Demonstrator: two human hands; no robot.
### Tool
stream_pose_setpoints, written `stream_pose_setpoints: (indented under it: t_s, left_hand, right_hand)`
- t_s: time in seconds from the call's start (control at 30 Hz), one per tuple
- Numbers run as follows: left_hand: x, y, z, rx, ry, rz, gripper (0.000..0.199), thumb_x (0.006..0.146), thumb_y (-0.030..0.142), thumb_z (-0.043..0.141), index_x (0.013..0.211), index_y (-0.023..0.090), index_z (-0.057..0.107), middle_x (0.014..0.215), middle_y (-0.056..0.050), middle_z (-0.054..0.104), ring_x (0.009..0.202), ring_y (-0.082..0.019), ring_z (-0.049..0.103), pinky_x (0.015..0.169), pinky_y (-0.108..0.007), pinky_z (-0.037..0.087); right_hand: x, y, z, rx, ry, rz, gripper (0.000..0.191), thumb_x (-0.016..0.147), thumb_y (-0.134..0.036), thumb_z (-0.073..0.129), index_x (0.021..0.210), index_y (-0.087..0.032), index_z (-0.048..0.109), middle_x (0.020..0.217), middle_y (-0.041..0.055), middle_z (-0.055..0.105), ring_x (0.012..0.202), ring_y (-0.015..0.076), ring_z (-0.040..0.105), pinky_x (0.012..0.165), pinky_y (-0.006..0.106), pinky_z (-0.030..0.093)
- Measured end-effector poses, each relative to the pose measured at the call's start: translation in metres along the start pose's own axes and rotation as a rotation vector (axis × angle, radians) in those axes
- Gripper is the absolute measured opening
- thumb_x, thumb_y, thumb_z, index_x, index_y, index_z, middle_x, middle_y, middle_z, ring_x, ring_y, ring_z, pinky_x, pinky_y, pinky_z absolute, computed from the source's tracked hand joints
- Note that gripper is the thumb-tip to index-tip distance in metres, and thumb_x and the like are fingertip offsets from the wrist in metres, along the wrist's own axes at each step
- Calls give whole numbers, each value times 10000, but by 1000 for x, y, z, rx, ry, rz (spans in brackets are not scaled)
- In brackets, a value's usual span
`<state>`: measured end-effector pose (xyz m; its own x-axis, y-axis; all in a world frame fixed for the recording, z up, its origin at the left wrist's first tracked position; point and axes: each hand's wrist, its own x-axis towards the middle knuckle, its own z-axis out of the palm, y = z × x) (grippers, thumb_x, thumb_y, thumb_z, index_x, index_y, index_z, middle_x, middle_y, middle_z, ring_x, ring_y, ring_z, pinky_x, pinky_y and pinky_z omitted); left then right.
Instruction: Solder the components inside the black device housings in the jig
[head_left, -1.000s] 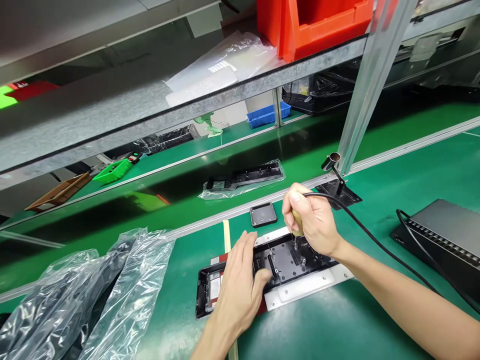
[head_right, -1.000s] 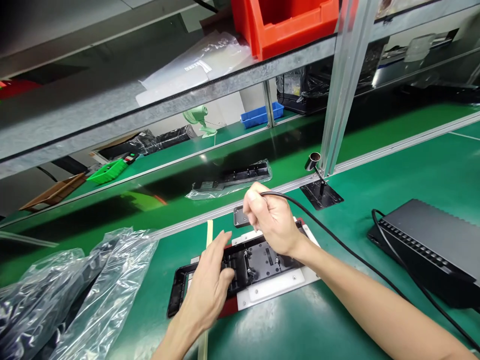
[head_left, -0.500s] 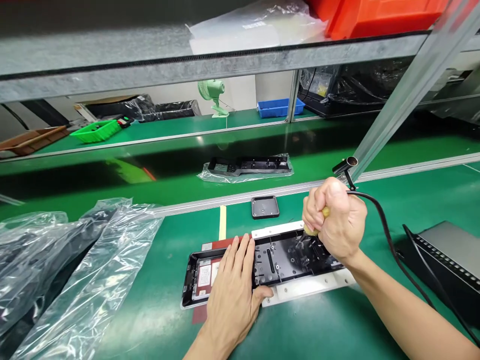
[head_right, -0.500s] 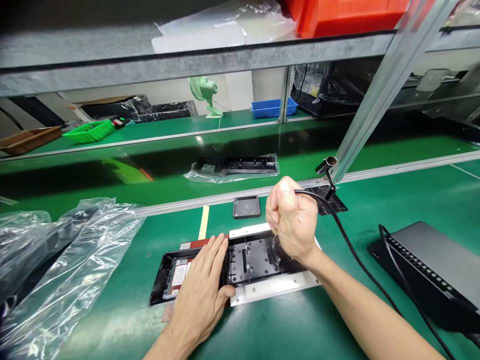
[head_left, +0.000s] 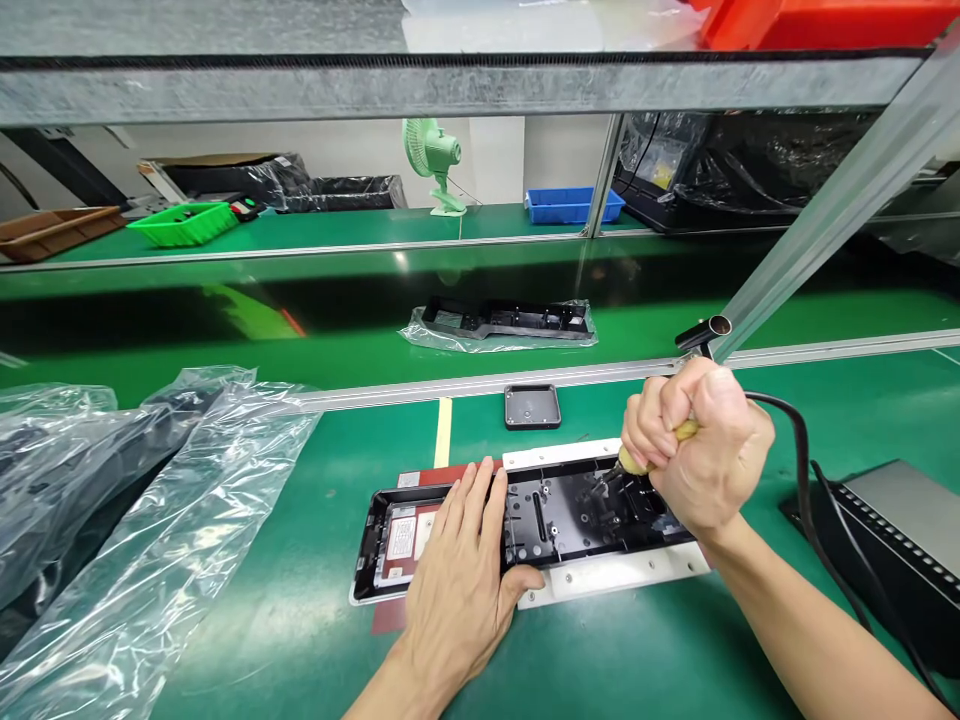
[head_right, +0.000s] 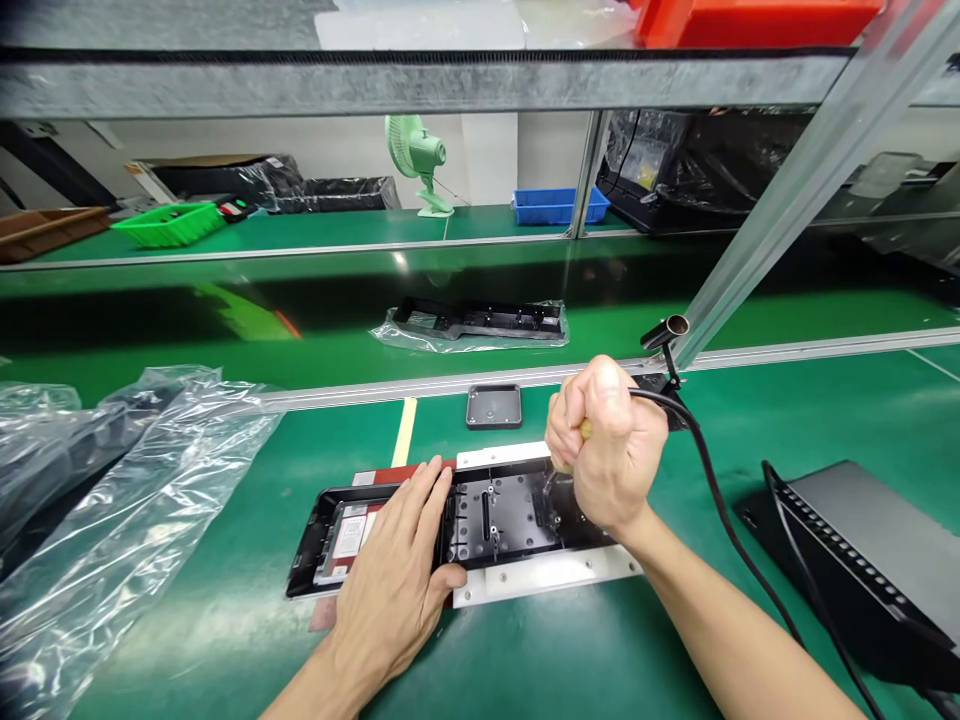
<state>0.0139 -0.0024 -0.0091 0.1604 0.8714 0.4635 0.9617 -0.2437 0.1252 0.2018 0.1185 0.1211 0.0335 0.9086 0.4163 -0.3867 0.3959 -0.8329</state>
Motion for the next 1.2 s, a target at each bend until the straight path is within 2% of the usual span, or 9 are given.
stream_pose_setpoints:
  t_s: [0.23,0.5,1.2]
  left_hand:
    - [1,0,-2,26,-15,10,898,1029,725,254,1647,75,296,1671,-192,403,1529,-369,405,1200,-499,388]
    - [1,1,-1,42,-27,16,880,1043,707,246,1634,58,316,1677,-189,394,1546,-364,375,1217,-487,360]
    - [2,2,-2,52,-28,18,880,1045,699,243,1634,49,312,1670,-187,404,1518,-376,397,1199,-489,363]
  right_hand:
    - [-1,0,2,-2,0,-29,428,969,-375,654,614,-212,478,464,-60,373,356,81,312,320,205,255]
    - [1,2,1,-9,-30,-72,424,980,-378,631,623,-211,476,462,-67,370,352,73,303,308,194,265]
    - [1,1,2,-17,-34,-19,441,980,-400,635,619,-211,464,466,-63,368,359,81,314,308,193,265]
